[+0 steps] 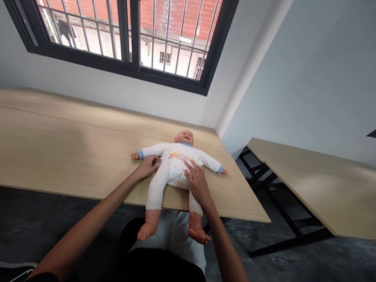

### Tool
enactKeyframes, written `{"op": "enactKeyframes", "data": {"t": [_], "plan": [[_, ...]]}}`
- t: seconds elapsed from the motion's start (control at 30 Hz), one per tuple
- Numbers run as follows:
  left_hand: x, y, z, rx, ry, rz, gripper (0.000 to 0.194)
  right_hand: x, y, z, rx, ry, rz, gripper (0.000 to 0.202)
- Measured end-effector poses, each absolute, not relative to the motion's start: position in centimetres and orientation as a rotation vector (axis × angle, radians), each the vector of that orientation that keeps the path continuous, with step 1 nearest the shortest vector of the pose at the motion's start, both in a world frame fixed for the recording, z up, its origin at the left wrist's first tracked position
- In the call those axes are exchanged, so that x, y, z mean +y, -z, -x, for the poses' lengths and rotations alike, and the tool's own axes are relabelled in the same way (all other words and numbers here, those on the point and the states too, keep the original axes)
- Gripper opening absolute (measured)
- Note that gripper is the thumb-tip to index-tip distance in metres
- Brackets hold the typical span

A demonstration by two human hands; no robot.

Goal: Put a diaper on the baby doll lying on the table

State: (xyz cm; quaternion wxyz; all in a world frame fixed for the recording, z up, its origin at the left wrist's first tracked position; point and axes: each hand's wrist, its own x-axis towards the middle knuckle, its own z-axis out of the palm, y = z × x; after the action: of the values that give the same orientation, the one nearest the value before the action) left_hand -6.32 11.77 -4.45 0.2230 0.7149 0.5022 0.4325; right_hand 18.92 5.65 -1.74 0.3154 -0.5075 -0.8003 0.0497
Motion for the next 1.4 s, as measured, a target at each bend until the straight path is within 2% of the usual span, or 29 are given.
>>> {"op": "enactKeyframes", "data": {"t": [0.07,0.13,0.3,0.4,0.5,0.77,0.9,1.07,1.27,1.4], "plan": [[11.5,4.8,6.2,1.424,-1.106,-2.027,0.034,5.6,1.7,-18.9,-2.104,-0.143,1.341,0.046],[11.2,4.8,5.8,1.452,-1.046,-2.071,0.04,5.6,1.8,-18.9,-2.096,-0.149,1.34,0.046],[11.1,4.5,5.0,1.445,-1.011,-2.107,0.025,5.7,1.9,-18.9,-2.097,-0.134,1.32,0.047],[11.6,4.3,4.8,1.465,-1.095,-2.018,0.021,5.9,2.1,-19.0,-2.11,-0.131,1.318,0.048],[12.2,4.3,5.0,1.448,-1.228,-1.866,0.007,6.0,2.2,-19.1,-2.119,-0.142,1.325,0.048],[13.2,4.0,6.1,1.173,-1.521,-1.384,0.026,5.9,2.2,-19.0,-2.101,-0.148,1.332,0.047],[13.2,3.1,6.7,1.083,-1.582,-1.308,0.027,5.8,2.1,-19.0,-2.095,-0.152,1.342,0.047],[12.6,2.6,7.3,1.202,-1.64,-1.418,0.025,5.8,2.2,-19.0,-2.092,-0.128,1.337,0.047],[11.8,2.6,6.2,1.122,-1.321,-1.863,0.01,5.7,2.1,-18.9,-2.086,-0.141,1.337,0.046],[11.1,2.5,5.1,0.959,-1.127,-2.046,0.023,5.7,2.0,-19.1,-2.082,-0.172,1.325,0.048]]}}
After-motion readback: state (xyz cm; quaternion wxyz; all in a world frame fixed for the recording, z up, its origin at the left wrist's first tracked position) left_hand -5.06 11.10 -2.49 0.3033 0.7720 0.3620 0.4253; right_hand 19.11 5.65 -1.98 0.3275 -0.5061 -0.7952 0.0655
